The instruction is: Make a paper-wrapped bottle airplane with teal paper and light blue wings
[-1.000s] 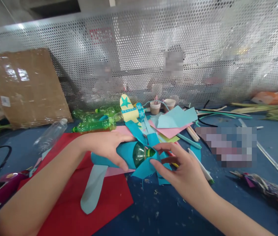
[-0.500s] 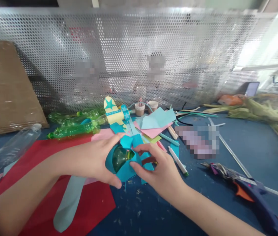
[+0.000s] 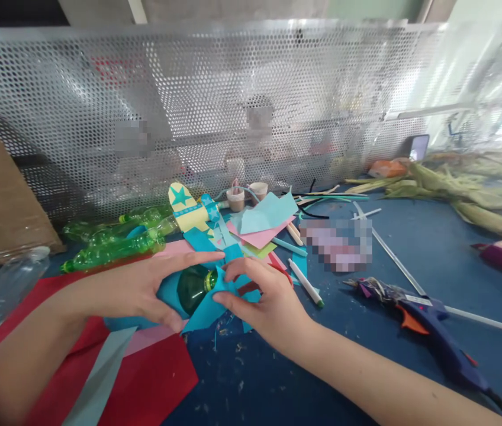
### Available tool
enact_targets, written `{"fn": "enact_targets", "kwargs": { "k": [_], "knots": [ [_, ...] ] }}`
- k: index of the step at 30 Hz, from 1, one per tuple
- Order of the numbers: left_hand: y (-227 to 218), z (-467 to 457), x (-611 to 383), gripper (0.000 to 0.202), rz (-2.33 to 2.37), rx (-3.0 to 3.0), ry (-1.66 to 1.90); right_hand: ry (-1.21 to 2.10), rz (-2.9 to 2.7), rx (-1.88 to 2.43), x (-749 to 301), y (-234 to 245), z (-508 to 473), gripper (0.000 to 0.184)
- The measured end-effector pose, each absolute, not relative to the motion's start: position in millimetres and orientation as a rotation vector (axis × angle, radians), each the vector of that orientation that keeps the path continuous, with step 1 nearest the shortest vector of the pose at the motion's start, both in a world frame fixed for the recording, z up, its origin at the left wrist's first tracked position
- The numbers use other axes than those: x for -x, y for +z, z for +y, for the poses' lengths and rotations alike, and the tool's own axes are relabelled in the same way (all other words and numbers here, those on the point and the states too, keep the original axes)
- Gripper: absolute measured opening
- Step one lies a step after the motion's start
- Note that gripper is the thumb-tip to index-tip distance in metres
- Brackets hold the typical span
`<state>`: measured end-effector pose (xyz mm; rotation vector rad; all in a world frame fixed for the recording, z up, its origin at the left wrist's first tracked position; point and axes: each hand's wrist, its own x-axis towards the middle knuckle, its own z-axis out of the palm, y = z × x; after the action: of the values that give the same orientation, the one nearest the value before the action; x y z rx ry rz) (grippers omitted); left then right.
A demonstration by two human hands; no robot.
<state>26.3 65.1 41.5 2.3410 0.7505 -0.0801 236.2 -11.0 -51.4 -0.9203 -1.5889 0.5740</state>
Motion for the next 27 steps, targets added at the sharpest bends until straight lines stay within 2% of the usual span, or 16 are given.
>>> {"fn": "enact_targets", "kwargs": {
  "k": [5, 8, 18, 24, 27],
  "knots": [
    [44.2, 65.1, -22.6, 0.077, 0.742, -2.390, -0.006, 0.387, -1.639, 0.863, -240.4, -44.1, -11.5, 0.004],
    [43.6, 65.6, -20.4, 0.074, 0.755, -2.391, -0.015, 0.248, -1.649, 0.888, -242.0, -40.0, -10.7, 0.007],
    [41.2, 66.0, -19.0, 0.065, 0.707, -2.347, -0.002, 0.335, -1.678, 0.897, -238.8, -41.0, -13.5, 0.015],
    [39.8, 64.9, -18.6, 0.078, 0.763, -2.358, 0.019, 0.254, -1.726, 0.776, -240.3, -39.3, -13.1, 0.018],
    [40.0, 65.6, -18.5, 0.075, 0.779, -2.375, -0.012, 0.222, -1.743, 0.754, -240.4, -40.1, -12.6, 0.021]
  ]
}}
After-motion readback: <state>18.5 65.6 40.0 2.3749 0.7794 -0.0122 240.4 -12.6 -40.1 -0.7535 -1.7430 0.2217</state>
